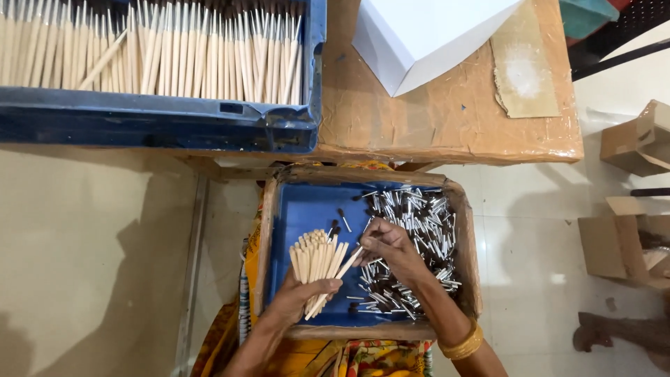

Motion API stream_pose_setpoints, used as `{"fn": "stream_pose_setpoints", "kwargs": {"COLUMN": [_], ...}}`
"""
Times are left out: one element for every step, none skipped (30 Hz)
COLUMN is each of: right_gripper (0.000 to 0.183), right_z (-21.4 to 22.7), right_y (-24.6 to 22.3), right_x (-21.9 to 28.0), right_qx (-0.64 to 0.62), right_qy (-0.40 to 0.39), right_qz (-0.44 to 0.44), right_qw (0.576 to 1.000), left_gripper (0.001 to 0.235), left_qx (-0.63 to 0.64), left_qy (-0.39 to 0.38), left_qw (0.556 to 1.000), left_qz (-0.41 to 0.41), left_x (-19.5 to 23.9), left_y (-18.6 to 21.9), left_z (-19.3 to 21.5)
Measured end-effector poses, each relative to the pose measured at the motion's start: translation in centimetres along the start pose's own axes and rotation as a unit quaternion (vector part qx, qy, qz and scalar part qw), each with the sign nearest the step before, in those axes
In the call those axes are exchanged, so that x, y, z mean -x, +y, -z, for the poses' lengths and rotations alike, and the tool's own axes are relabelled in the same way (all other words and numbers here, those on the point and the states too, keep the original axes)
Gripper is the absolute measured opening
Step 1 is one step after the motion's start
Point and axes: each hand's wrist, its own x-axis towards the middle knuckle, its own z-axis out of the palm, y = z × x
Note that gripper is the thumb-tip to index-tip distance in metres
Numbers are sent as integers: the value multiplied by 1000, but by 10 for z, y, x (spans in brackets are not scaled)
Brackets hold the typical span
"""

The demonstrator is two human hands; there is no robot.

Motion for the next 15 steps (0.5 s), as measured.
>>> {"fn": "stream_pose_setpoints", "kwargs": {"right_gripper": [14,14,14,14,14,17,21,21,21,23,23,31,44,44,38], "right_z": [0,-2,-4,-6,-10,-15,-18,-26,-33,-41,-31,-21,-12,-11,-11], "right_y": [2,6,10,14,11,7,4,-1,-7,-13,6,24,42,41,40], "right_x": [2,1,1,0,-3,-7,-10,-15,-20,-26,-34,-44,-55,-57,-61], "right_qx": [59,61,60,59,61,107,154,151,377,582,580,722,829,828,833], "right_qy": [3,3,17,29,27,25,22,23,38,52,52,54,53,56,21], "right_qz": [8,8,-5,-18,-18,-62,-105,-105,-106,-100,-100,23,144,147,133], "right_qw": [998,998,998,998,998,992,982,983,919,805,807,689,538,538,537], "left_gripper": [40,40,38,37,37,35,33,33,35,37,37,36,36,36,38], "left_qx": [-48,-47,-161,-271,-270,-414,-546,-548,-499,-450,-452,-420,-387,-389,-355], "left_qy": [10,9,-7,-21,-19,37,92,91,105,118,117,135,152,152,148], "left_qw": [998,998,979,939,939,893,823,822,850,874,873,890,905,903,916], "left_qz": [-30,-31,-122,-210,-211,-173,-129,-127,-134,-140,-140,-116,-93,-97,-112], "left_x": [0,-2,-4,-5,-3,-1,0,6,12,17,19,19,19,17,15], "left_y": [3,-5,-12,-20,-25,-30,-35,-29,-24,-18,-25,-30,-36,-36,-35], "left_z": [-3,2,7,12,17,22,27,26,25,24,27,32,36,37,39]}}
